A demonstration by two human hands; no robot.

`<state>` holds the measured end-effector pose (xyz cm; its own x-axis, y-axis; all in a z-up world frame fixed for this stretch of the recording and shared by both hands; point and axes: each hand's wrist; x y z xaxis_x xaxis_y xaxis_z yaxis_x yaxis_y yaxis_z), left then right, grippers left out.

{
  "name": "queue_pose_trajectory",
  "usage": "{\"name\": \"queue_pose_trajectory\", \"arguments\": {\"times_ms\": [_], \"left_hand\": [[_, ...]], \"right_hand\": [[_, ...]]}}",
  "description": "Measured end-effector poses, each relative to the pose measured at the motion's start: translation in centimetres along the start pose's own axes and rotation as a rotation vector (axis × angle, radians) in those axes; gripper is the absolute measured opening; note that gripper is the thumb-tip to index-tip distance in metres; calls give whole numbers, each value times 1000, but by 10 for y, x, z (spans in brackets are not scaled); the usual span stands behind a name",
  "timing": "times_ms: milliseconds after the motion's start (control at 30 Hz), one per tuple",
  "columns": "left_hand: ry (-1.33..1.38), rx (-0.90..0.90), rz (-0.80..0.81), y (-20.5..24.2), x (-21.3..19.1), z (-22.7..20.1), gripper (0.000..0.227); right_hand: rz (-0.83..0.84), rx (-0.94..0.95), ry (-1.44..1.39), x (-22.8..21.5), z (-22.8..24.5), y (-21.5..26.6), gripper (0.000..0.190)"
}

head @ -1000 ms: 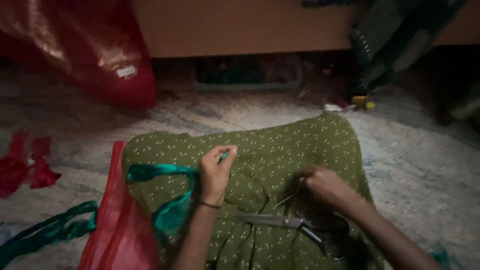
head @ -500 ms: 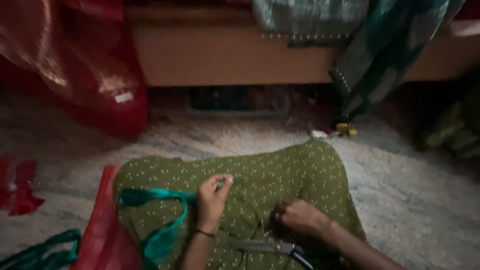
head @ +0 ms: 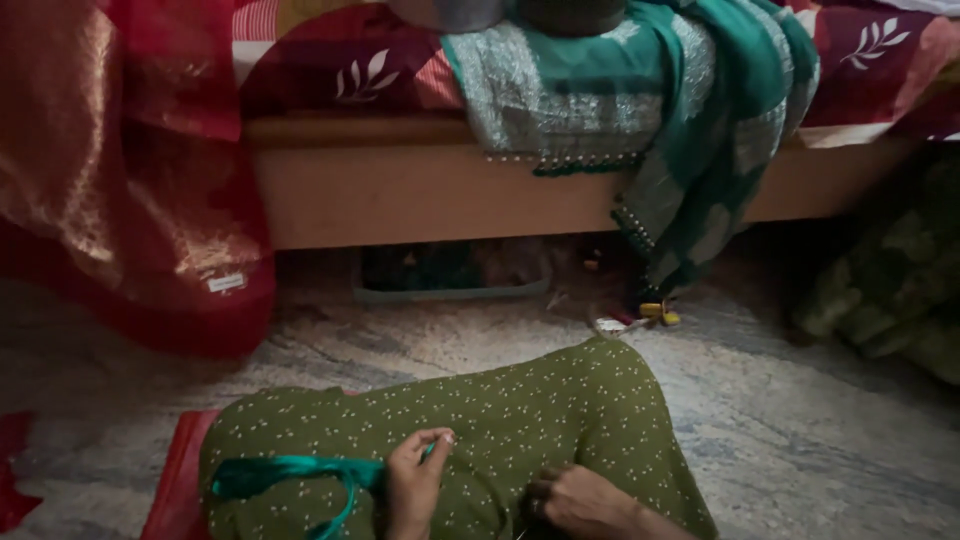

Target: Sewing and cutting fabric and ribbon in a craft workshop setting.

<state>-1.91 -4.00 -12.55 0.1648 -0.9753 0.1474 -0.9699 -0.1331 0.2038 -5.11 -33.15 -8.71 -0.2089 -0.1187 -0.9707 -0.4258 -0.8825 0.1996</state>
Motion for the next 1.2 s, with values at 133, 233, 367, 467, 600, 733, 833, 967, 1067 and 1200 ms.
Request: {"name": "queue_pose_trajectory", "arguments": {"times_ms": [133,233,367,467,600,733,833,967,1067,1200], "left_hand": [[-33,20,-1,-3,3,-1,17],[-40,-16,-4,4,7,-27,17],[-115,59,47,-2,8,-25,16],[-131,35,59,-3,6,-16,15],[-143,11,52,-9,0,3,15],[-168,-106,41,-26,-5,50,16],[-204,-73,4,-33,-4,71,16],[-254,-88,22,-44,-9,102,14],[-300,23,36,-41,-9,95,13],[-270,-20,-28,-29,3,59,12]], "right_hand": [[97,176,-251,36,-22,6,18],[114,323,-308,15,-36,3,19],[-180,572,-305,-47,-78,1,17],[-274,847,-197,-76,-127,13,20],[-679,1090,-251,-109,-170,36,37],[-527,1277,-119,-33,-253,71,19],[-289,1341,-111,-17,-284,72,13],[-389,1289,-97,7,-331,65,18],[-510,1278,-128,2,-331,53,17],[-1004,1067,-93,-33,-281,44,40]]}}
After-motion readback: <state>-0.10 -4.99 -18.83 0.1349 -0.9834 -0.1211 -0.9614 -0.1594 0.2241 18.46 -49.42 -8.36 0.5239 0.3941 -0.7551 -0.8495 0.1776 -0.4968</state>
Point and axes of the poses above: each hand's wrist, its own y-axis away from the middle knuckle, its own x-axis out of the palm, z = x × y, and after that the axes turned 4 degrees about -y, right-handed
